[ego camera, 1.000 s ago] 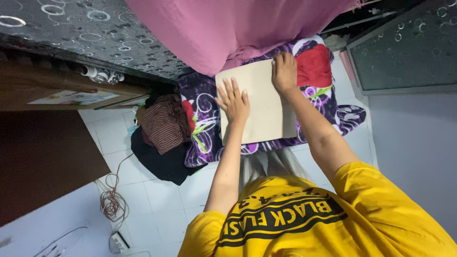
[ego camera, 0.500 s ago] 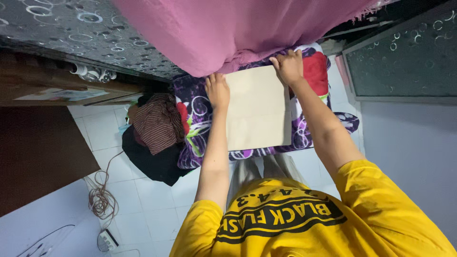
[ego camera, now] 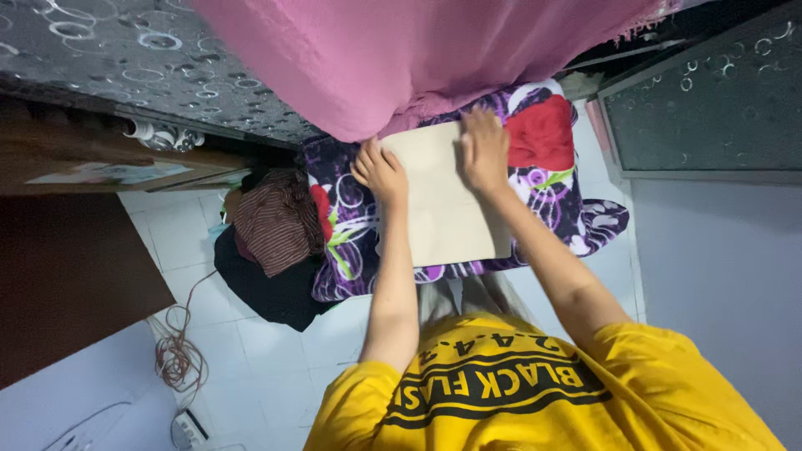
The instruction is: The person folds a pair of pants on a surface and places them inside a closet.
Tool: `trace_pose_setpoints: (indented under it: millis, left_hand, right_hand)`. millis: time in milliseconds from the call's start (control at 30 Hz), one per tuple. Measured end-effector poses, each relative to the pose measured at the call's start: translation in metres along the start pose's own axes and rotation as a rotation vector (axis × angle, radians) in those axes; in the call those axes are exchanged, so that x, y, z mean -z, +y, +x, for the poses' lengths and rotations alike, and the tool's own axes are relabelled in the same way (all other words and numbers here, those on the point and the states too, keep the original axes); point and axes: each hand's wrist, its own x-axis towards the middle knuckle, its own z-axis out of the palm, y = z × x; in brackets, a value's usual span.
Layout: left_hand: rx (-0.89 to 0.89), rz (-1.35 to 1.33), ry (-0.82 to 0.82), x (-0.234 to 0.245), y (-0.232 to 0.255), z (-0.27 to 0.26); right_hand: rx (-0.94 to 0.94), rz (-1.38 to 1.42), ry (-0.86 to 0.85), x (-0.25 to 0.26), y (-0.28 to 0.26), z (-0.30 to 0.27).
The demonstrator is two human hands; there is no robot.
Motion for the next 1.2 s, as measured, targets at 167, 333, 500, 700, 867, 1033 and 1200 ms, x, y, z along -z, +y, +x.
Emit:
trace_pose_setpoints:
  millis: [167,333,500,700,867,1033,1200]
  left_hand:
    - [-0.331,0.126,-0.295,0.015,0.026,-0.031]
    - [-0.141,0.085,-0.34,0.007,0.011,-0.006]
    - [-0.105,0.042,-0.33,0.007,-0.003,-0.015]
    - [-0.124,0.057,-0.32,-0.008,-0.012,-0.014]
    - [-0.152,0.111,-0.338,-0.017,-0.024,-0.013]
    - [-0.206,0.191,-0.292,-0.015,-0.028,-0.014]
    - [-0.279,0.247,-0.34,0.038,-0.01,-0.065]
  right_hand:
    - [0.046,-0.225,-0.145,-0.021,0.002,-0.006]
    - [-0.148,-0.261,-0.186,-0.014,0.011,0.018]
    - [-0.104,-0.279,-0.143,-0.025,0.002,-0.012]
    - [0.172,-0.345,-0.315,-0.039,-0.048,-0.113]
    - [0.476,-0.371,-0.575,-0.036,-0.094,-0.166]
    - [0.598,-0.048,-0.481,-0.025,-0.073,-0.171]
    - [0.087,-0.164,-0.179,0.008,-0.025,-0.181]
